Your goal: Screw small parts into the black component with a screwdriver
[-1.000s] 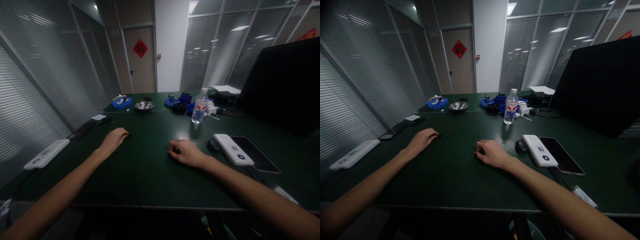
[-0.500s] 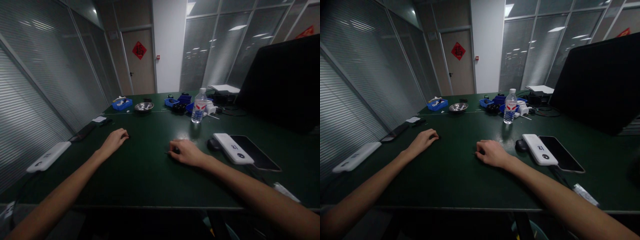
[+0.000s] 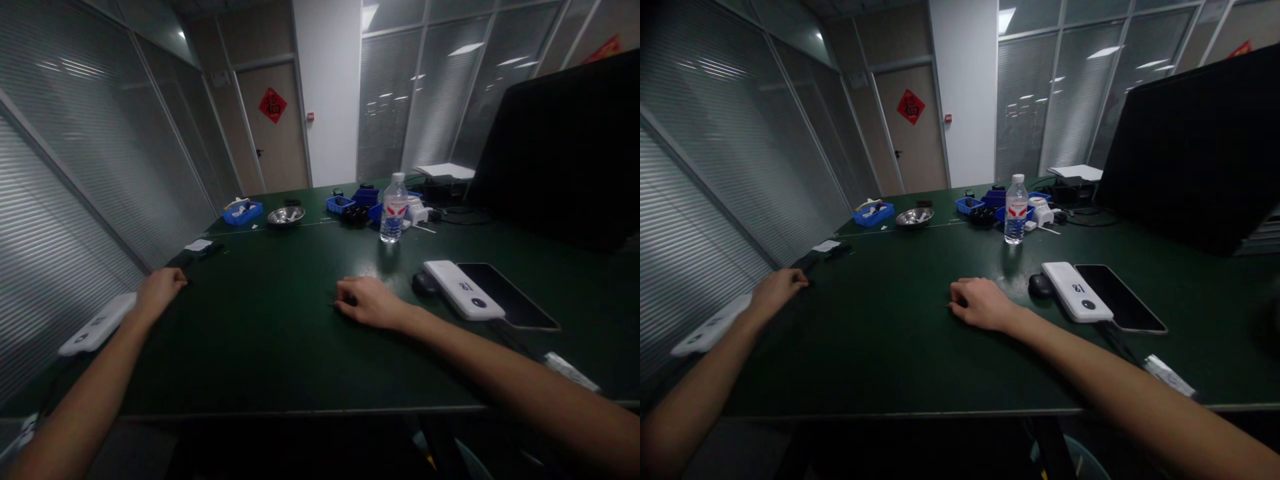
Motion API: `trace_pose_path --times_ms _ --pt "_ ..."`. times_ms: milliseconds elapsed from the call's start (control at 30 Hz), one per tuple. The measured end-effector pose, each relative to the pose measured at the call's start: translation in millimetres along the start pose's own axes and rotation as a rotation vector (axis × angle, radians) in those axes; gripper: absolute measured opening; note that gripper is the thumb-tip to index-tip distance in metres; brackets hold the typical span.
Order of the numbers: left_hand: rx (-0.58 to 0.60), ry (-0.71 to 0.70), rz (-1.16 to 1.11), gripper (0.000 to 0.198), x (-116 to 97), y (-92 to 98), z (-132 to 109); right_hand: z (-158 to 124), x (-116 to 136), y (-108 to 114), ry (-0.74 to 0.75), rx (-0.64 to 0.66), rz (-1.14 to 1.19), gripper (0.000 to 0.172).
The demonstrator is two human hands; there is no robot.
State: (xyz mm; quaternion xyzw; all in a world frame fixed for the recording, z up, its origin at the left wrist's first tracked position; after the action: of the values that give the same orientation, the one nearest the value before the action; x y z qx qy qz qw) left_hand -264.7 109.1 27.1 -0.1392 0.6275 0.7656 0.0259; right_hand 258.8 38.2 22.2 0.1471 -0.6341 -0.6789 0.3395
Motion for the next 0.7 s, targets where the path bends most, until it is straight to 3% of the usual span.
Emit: trace_pose_path --times_ms 133,367,467,567,700 --pt "-0.019 0.122 0.110 0.020 15.8 5.0 -6.5 0.0 0.8 1.1 -0.008 0.017 0.008 0.013" --pt "0.006 0.139 0.145 0.021 8.6 3.5 -7.9 1.1 -0.5 -0.5 0.005 0.015 0.015 0.014" --pt "0.056 0.073 0.115 0.016 -7.5 -1.0 -2.6 1.8 0.3 -2.3 0.003 0.002 0.014 0.015" --pt "0.186 -0.122 -0.015 0.014 -59.9 -15.2 -4.5 3.2 1.4 -4.0 -0.002 -0.005 0.008 0.015" --pt "0.389 -0.489 -0.277 0.016 -179.8 -38.6 -42.5 4.3 1.0 -6.2 0.000 -0.013 0.002 0.015"
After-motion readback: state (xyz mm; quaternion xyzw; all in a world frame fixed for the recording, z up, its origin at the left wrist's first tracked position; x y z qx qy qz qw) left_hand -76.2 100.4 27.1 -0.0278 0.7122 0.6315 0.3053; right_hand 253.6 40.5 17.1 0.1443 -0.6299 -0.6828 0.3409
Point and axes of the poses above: each hand's wrist, its own z-axis towards the middle knuckle, its own y-axis out of the back of the hand, x = y × z, the point moved 5 cm from there along z, towards the middle knuckle, and after that the axes turned 9 degrees about -z, right-handed, at the moved point
